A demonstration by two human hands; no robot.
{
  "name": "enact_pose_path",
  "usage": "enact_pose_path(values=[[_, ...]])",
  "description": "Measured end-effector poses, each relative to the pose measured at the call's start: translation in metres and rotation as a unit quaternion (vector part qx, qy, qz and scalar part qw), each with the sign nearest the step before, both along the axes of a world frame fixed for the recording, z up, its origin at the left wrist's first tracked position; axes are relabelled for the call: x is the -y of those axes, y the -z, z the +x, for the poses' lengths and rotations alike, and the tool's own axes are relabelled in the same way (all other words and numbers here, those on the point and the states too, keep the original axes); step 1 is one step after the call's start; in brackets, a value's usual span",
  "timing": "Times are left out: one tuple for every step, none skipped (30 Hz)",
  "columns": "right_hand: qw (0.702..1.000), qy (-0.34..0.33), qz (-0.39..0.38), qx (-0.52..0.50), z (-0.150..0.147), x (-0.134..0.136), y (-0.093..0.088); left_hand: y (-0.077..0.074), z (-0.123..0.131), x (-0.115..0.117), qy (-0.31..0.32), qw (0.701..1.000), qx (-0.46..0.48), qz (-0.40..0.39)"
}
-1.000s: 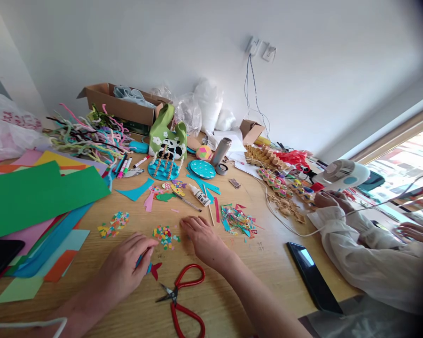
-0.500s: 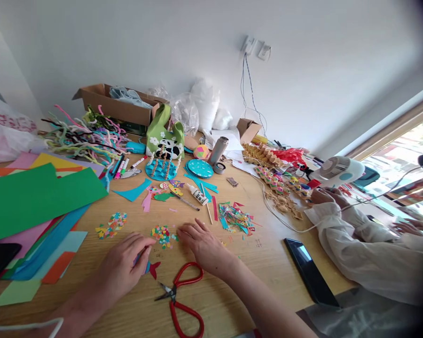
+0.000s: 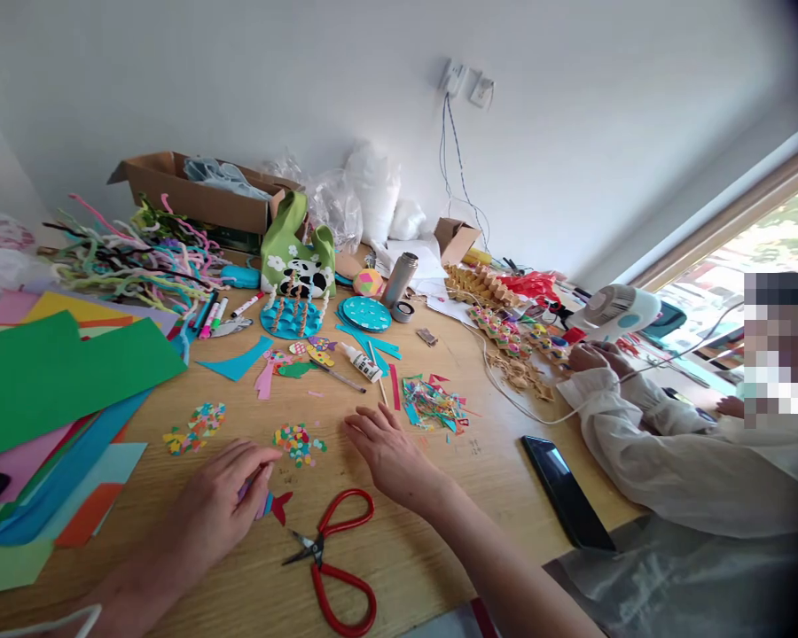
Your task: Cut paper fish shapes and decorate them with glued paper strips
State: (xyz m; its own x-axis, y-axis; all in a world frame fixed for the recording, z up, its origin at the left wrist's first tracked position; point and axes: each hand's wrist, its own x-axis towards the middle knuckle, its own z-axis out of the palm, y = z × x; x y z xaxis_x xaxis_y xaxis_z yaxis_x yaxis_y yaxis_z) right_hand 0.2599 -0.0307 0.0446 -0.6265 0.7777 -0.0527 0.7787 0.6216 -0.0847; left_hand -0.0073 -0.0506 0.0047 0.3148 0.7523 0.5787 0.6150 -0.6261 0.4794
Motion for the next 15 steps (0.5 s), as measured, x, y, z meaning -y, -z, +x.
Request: enact_pose_path(values=[[1.0, -0.001, -0.004, 0.001, 0.001, -0.001, 0.001, 0.0, -0.001, -0.001, -0.004, 1.0, -0.001, 0.001], [1.0, 0.0, -0.009, 0.002, 0.004, 0.001, 0.001, 0.0, -0.002, -0.001, -0.008, 1.0, -0.001, 0.002], [1.0, 0.001, -0.014, 0.003, 0.01, 0.004, 0.0, 0.0, -0.004, -0.002, -0.01, 1.0, -0.002, 0.002], [1.0, 0.005, -0.017, 0.005, 0.018, 0.008, -0.001, 0.001, -0.005, -0.002, -0.01, 1.0, -0.001, 0.004], [1.0, 0.009, -0.019, 0.007, 0.026, 0.013, -0.003, 0.001, -0.005, -0.002, -0.01, 1.0, 0.001, 0.006], [1.0, 0.017, -0.016, 0.01, 0.034, 0.019, -0.005, 0.002, -0.005, -0.002, -0.008, 1.0, 0.003, 0.006], [0.999, 0.028, -0.009, 0.014, 0.04, 0.025, -0.007, 0.003, -0.005, -0.003, -0.006, 1.0, 0.005, 0.005], [0.999, 0.036, 0.0, 0.017, 0.044, 0.03, -0.008, 0.003, -0.005, -0.003, -0.004, 1.0, 0.006, 0.002], [0.999, 0.04, 0.009, 0.019, 0.045, 0.035, -0.008, 0.004, -0.005, -0.003, -0.001, 1.0, 0.006, -0.002], [0.999, 0.036, 0.018, 0.021, 0.044, 0.038, -0.008, 0.004, -0.004, -0.003, 0.001, 1.0, 0.005, -0.006], [0.999, 0.024, 0.023, 0.023, 0.041, 0.041, -0.006, 0.004, -0.004, -0.003, 0.003, 1.0, 0.003, -0.01], [0.999, 0.005, 0.024, 0.026, 0.038, 0.043, -0.003, 0.003, -0.004, -0.003, 0.003, 1.0, 0.003, -0.011], [0.999, -0.015, 0.023, 0.03, 0.036, 0.044, 0.0, 0.002, -0.003, -0.003, 0.001, 1.0, 0.001, -0.01], [0.999, -0.031, 0.022, 0.036, 0.035, 0.045, 0.003, -0.001, -0.003, -0.003, -0.003, 1.0, 0.0, -0.008], [0.998, -0.04, 0.022, 0.043, 0.036, 0.046, 0.007, -0.003, -0.003, -0.003, -0.008, 1.0, -0.001, -0.005]])
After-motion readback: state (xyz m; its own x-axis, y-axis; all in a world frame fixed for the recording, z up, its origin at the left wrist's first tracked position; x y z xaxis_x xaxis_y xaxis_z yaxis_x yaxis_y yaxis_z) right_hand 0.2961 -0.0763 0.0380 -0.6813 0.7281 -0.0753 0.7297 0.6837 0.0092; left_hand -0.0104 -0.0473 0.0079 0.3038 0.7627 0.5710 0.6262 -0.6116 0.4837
